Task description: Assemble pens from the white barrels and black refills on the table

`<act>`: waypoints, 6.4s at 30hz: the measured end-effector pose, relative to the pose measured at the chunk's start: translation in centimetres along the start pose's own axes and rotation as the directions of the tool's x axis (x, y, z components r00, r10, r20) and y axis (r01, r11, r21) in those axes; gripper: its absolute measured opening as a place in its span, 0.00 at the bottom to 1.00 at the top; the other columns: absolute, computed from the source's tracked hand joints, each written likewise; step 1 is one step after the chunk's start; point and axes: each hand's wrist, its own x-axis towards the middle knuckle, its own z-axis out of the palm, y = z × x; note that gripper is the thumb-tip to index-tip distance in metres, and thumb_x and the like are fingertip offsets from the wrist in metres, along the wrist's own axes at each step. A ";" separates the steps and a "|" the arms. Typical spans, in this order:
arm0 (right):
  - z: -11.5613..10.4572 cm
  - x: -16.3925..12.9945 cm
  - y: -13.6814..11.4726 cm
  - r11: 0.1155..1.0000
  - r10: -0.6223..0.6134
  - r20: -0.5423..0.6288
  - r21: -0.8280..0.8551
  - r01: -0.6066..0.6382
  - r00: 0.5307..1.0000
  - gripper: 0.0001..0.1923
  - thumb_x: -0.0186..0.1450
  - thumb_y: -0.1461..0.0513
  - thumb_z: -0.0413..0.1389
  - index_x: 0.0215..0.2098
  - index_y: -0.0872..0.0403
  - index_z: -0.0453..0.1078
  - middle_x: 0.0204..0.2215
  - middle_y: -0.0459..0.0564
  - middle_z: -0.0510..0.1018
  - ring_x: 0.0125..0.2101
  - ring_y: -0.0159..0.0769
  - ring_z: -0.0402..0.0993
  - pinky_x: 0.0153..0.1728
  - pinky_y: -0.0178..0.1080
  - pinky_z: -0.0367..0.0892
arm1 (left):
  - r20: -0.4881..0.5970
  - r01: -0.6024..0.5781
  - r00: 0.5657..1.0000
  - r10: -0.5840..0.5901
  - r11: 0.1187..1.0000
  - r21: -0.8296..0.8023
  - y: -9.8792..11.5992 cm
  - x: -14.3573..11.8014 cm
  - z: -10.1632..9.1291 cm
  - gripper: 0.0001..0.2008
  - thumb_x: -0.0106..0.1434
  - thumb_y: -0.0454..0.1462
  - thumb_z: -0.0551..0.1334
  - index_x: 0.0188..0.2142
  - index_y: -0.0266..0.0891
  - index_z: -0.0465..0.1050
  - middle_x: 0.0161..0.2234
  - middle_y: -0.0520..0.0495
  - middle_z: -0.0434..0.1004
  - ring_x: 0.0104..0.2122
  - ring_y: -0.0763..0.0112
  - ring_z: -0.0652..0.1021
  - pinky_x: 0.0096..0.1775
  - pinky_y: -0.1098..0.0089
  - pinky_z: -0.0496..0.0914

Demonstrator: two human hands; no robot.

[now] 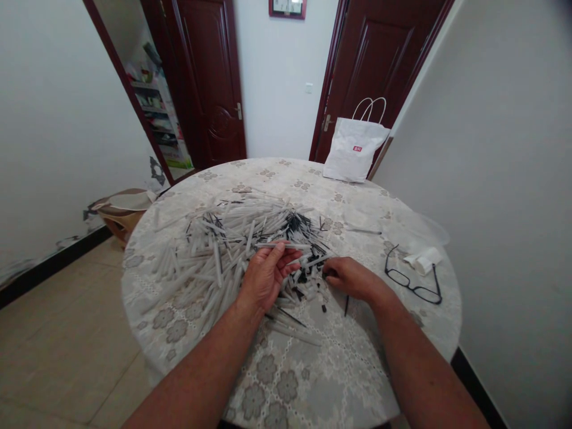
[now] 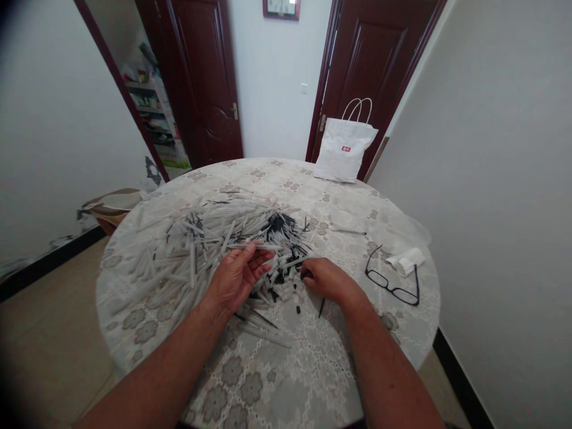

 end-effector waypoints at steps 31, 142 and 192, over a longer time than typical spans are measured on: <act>-0.7 -0.1 -0.2 0.976 -0.145 -0.228 0.126 0.177 0.963 0.13 0.60 0.70 0.54 0.39 0.53 0.77 0.34 0.50 0.78 0.37 0.37 0.73 0.41 0.38 0.66 | 0.004 -0.002 1.000 0.002 0.999 0.045 -0.1 0.2 -0.3 0.14 0.59 0.39 0.72 0.42 0.34 0.75 0.37 0.42 0.83 0.39 0.61 0.84 0.35 0.68 0.79; 1.4 0.6 -3.9 0.771 0.068 -0.410 0.600 0.214 0.909 0.24 0.75 0.47 0.45 0.28 0.51 0.65 0.20 0.43 0.68 0.23 0.32 0.64 0.26 0.35 0.61 | 0.058 -0.012 0.998 -0.003 0.968 0.250 -0.7 -0.1 -0.2 0.18 0.57 0.44 0.73 0.41 0.33 0.79 0.34 0.40 0.84 0.34 0.63 0.84 0.36 0.66 0.79; 1.8 1.4 -2.1 0.485 0.314 -0.608 0.763 0.427 0.729 0.06 0.64 0.60 0.59 0.39 0.53 0.69 0.29 0.47 0.80 0.20 0.30 0.70 0.19 0.33 0.64 | -0.096 -0.231 0.967 0.236 0.971 0.066 1.3 1.4 -1.4 0.15 0.57 0.39 0.71 0.41 0.39 0.71 0.40 0.46 0.82 0.36 0.70 0.83 0.40 0.69 0.77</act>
